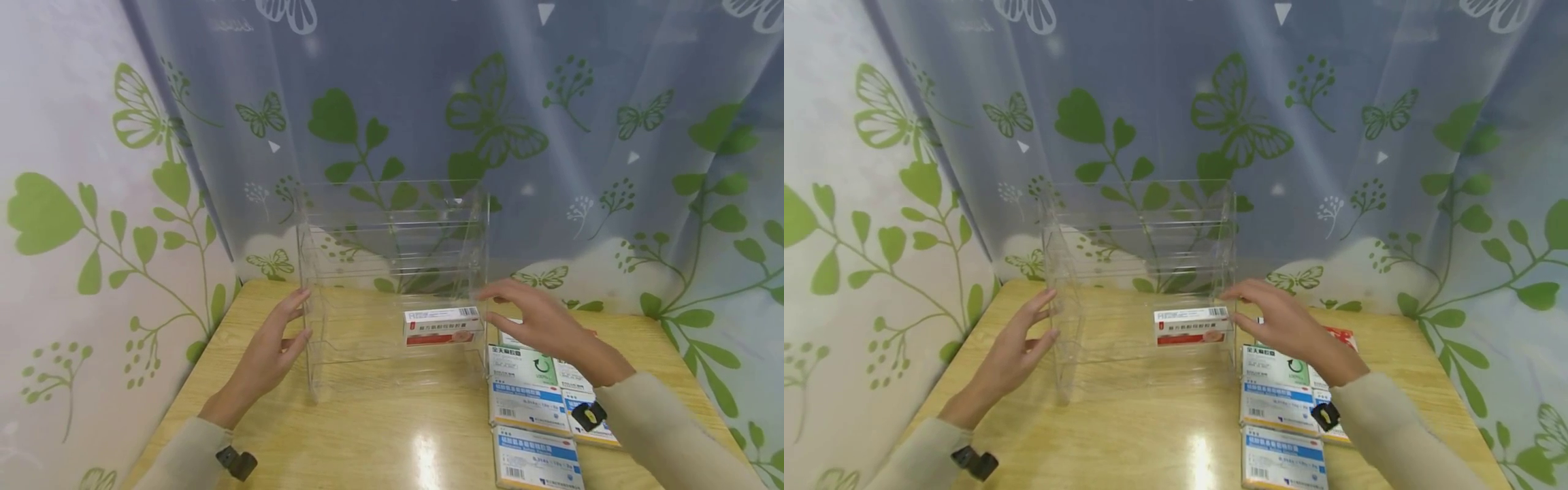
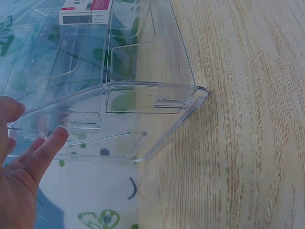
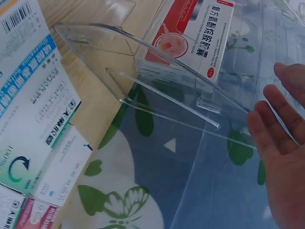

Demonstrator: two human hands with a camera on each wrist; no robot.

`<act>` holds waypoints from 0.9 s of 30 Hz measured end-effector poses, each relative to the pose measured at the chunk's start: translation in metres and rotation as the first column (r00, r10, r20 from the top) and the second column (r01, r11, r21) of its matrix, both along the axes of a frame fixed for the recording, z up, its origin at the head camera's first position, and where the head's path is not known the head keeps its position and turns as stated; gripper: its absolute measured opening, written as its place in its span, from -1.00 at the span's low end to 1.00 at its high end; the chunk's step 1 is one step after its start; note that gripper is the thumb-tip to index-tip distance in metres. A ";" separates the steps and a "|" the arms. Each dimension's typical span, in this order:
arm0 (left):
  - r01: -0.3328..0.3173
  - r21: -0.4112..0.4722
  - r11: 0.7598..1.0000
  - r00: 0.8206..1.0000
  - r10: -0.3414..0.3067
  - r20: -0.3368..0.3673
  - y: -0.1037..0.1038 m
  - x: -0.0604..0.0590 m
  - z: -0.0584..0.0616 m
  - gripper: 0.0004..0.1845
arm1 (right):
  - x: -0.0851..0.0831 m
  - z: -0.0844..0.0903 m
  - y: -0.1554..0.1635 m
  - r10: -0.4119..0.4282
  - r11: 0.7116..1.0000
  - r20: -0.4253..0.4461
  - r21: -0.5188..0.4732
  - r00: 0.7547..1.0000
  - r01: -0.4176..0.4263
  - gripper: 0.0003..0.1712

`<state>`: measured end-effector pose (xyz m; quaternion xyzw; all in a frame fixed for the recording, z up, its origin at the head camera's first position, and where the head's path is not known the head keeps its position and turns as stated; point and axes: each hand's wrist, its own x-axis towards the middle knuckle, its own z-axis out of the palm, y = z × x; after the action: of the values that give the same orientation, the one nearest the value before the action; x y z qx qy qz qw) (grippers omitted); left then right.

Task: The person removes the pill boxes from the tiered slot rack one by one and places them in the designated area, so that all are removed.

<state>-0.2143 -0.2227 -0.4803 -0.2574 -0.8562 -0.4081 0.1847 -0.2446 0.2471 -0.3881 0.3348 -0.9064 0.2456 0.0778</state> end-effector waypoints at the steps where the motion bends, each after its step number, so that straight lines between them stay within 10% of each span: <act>1: 0.001 0.000 1.000 1.000 -0.001 -0.001 0.000 0.000 0.000 -0.15 | -0.002 0.000 -0.004 0.008 1.000 -0.019 0.023 1.000 -0.008 -0.60; 14: -0.019 -0.007 1.000 1.000 0.019 0.016 0.000 0.002 -0.001 -0.15 | -0.012 -0.004 -0.035 0.162 0.966 -0.178 0.228 0.970 -0.120 -0.57; 27: -0.014 -0.004 1.000 1.000 0.014 -0.005 0.001 0.001 0.001 -0.15 | -0.014 -0.015 -0.051 0.222 0.967 -0.146 0.164 0.964 -0.198 -0.57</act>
<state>-0.2131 -0.2217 -0.4793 -0.2525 -0.8583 -0.4047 0.1890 -0.2589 0.1966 -0.4026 0.4529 -0.8720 0.1564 0.1004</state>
